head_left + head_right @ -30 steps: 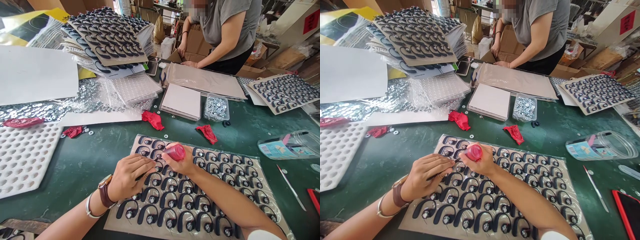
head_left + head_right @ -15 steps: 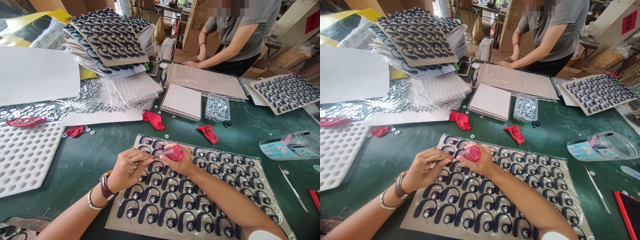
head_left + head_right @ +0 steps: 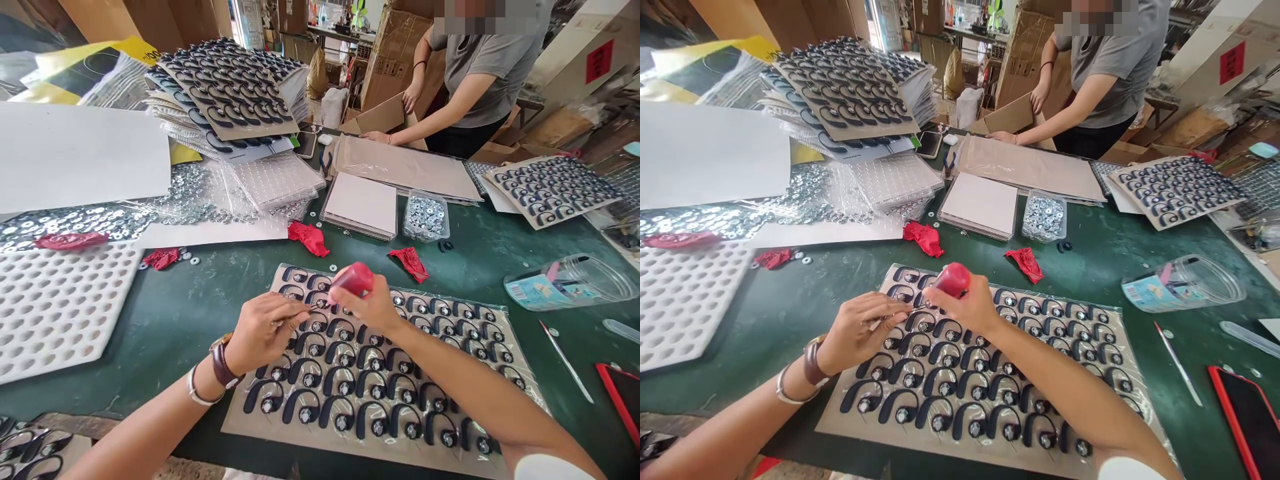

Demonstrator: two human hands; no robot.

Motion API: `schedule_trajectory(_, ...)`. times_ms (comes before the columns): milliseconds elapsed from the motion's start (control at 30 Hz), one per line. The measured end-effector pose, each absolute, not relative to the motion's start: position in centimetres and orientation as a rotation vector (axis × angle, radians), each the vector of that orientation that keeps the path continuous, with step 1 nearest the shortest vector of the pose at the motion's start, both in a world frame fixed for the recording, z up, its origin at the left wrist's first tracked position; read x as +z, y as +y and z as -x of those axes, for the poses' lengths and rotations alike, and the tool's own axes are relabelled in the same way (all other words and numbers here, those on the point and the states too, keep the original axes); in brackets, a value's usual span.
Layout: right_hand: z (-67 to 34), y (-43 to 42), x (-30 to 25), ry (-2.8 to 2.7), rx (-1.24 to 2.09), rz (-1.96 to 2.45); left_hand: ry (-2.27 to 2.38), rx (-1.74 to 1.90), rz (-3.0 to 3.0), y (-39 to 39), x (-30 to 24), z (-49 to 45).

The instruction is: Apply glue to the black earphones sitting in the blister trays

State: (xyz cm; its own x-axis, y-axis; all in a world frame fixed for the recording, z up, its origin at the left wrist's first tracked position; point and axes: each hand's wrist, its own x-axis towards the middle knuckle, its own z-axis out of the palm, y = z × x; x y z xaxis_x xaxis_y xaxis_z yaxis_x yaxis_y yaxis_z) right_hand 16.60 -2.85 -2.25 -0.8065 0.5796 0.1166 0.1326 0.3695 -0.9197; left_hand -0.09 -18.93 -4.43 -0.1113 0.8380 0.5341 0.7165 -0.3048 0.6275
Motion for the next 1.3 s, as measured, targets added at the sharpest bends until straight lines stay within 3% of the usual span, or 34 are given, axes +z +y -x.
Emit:
schedule_trajectory(100, -16.9, -3.9, -2.5, -2.008, 1.628, 0.781, 1.677, 1.287, -2.340, -20.6, -3.7, -0.7)
schedule_trajectory(333, -17.4, -6.7, -5.0, -1.862, 1.598, 0.726, 1.673, 1.139, -2.620, -22.9, -3.8, -2.0)
schedule_trajectory(867, -17.5, -6.6, -5.5, -2.145, 1.292, 0.656, 1.737, 1.097, -2.681, -22.9, -4.1, -2.8)
schedule_trajectory(1133, -17.6, -6.5, -4.8, -2.180, 0.921, 0.585, 1.759, 1.075, -2.663, -22.9, -4.2, -2.7)
schedule_trajectory(1300, -17.8, -6.5, -4.8, -2.188, 0.861, 0.563, 1.730, 1.089, -2.621, -22.9, -4.3, -2.6)
